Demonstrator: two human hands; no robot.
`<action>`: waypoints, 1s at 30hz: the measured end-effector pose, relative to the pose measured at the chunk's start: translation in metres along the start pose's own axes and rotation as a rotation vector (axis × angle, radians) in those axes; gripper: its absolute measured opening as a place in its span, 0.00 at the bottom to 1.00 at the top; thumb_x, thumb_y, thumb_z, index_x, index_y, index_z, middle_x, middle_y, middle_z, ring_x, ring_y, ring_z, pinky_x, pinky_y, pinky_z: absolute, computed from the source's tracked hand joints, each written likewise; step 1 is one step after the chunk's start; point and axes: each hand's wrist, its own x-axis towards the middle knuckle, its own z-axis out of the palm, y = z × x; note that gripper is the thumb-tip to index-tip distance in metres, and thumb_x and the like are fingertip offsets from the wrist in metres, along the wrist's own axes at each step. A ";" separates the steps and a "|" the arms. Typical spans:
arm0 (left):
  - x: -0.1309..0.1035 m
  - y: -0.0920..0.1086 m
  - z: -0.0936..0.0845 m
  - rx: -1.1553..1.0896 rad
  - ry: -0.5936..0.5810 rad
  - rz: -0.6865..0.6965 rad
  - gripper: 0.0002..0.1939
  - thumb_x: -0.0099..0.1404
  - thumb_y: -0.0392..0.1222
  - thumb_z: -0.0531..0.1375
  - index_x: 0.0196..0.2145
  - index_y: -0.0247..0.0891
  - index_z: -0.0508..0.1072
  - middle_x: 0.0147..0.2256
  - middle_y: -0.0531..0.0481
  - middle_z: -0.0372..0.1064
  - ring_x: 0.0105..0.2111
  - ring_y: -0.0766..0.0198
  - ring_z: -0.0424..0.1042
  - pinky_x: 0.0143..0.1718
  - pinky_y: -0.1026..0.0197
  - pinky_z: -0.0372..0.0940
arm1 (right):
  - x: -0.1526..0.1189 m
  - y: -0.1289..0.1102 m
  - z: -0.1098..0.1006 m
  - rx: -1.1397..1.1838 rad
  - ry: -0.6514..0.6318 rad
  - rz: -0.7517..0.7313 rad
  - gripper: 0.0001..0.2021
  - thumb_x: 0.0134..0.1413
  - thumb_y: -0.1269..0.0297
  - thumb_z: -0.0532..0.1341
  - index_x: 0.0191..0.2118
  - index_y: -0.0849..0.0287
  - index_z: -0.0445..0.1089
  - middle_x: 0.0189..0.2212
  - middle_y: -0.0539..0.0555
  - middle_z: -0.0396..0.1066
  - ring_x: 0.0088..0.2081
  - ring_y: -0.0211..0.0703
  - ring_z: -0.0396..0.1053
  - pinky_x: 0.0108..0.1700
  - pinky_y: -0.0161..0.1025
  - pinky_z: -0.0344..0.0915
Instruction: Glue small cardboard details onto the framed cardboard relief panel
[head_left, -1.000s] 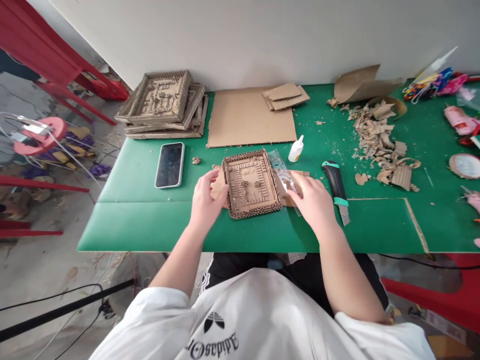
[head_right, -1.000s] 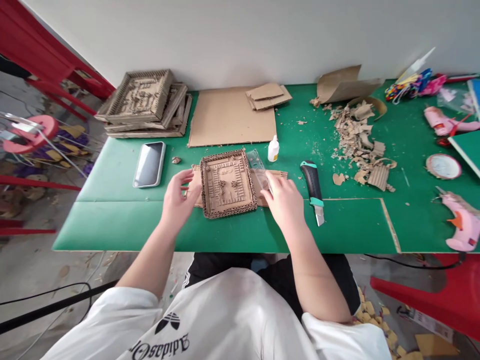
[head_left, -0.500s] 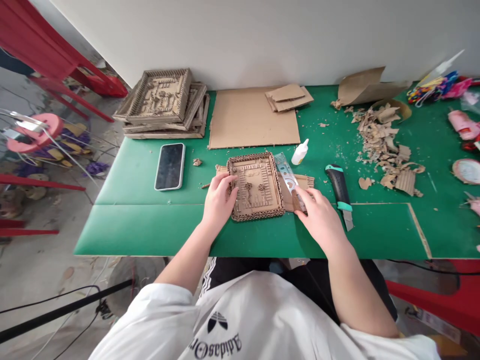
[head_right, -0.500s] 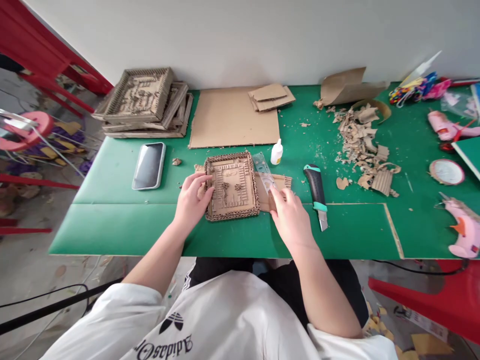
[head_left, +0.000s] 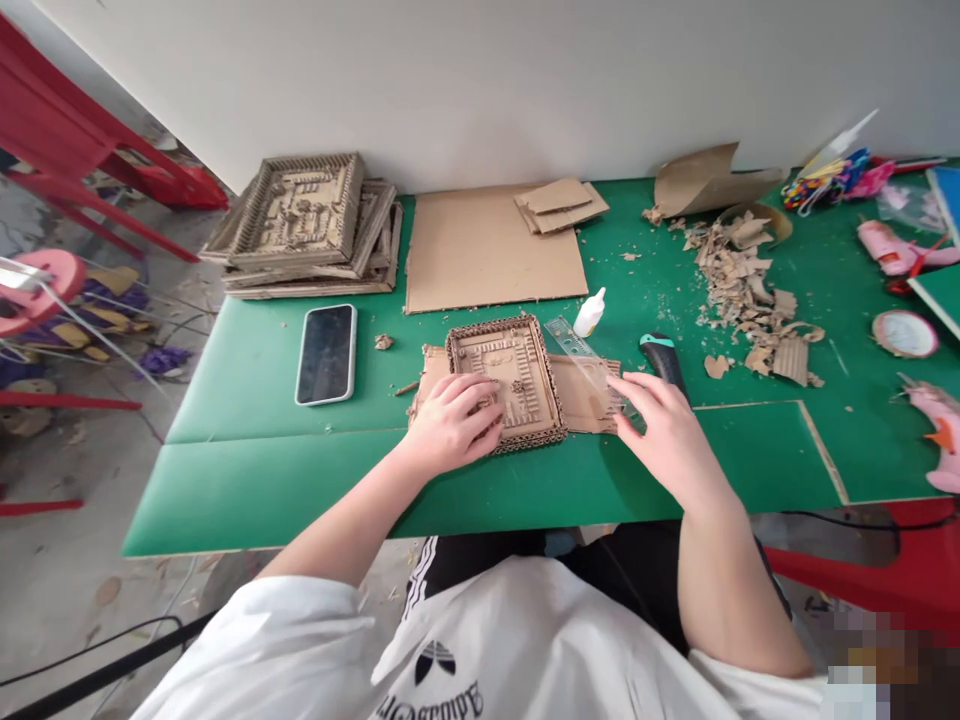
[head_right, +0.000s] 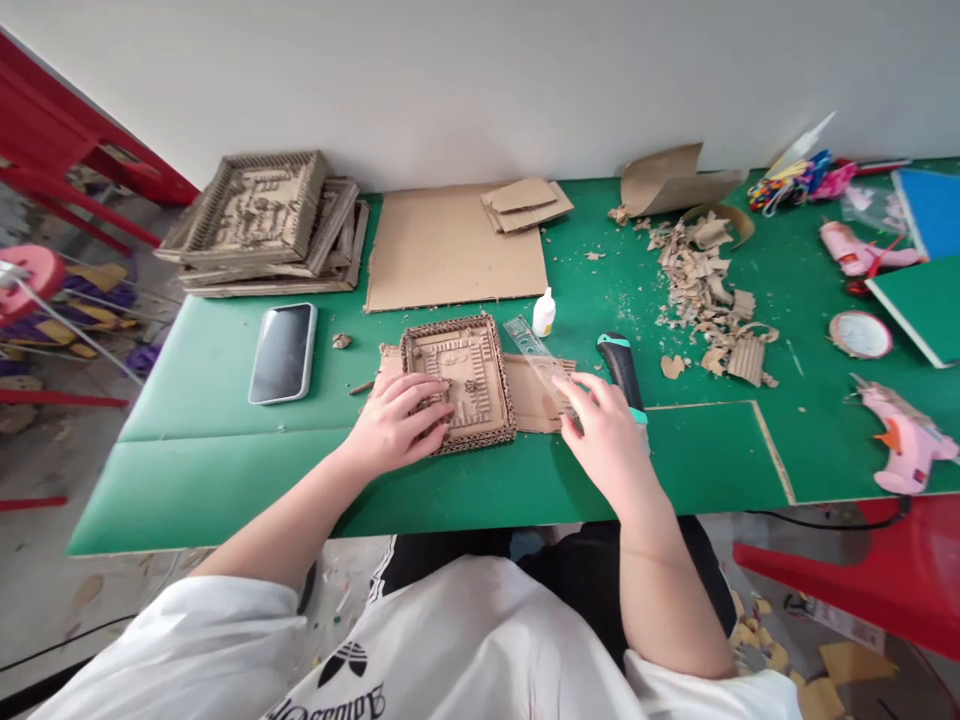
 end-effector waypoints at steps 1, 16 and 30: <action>0.002 -0.002 -0.001 -0.014 -0.006 0.006 0.08 0.59 0.40 0.58 0.37 0.41 0.75 0.41 0.44 0.73 0.45 0.54 0.71 0.45 0.51 0.67 | -0.003 0.003 0.000 0.013 0.023 0.005 0.19 0.55 0.70 0.55 0.54 0.53 0.66 0.50 0.58 0.67 0.51 0.52 0.67 0.53 0.53 0.68; -0.006 -0.055 0.017 -0.087 0.299 -0.397 0.12 0.62 0.36 0.55 0.41 0.40 0.74 0.41 0.43 0.72 0.43 0.56 0.71 0.47 0.51 0.66 | -0.037 0.036 0.009 0.070 0.245 0.264 0.13 0.57 0.58 0.57 0.44 0.55 0.73 0.45 0.59 0.72 0.47 0.49 0.68 0.47 0.47 0.69; -0.008 -0.052 0.010 -0.083 0.485 -0.335 0.11 0.60 0.32 0.53 0.35 0.41 0.75 0.33 0.48 0.74 0.35 0.61 0.72 0.40 0.56 0.67 | 0.012 0.109 0.000 -0.067 0.363 0.664 0.10 0.49 0.63 0.58 0.27 0.63 0.74 0.32 0.64 0.75 0.37 0.52 0.69 0.43 0.49 0.64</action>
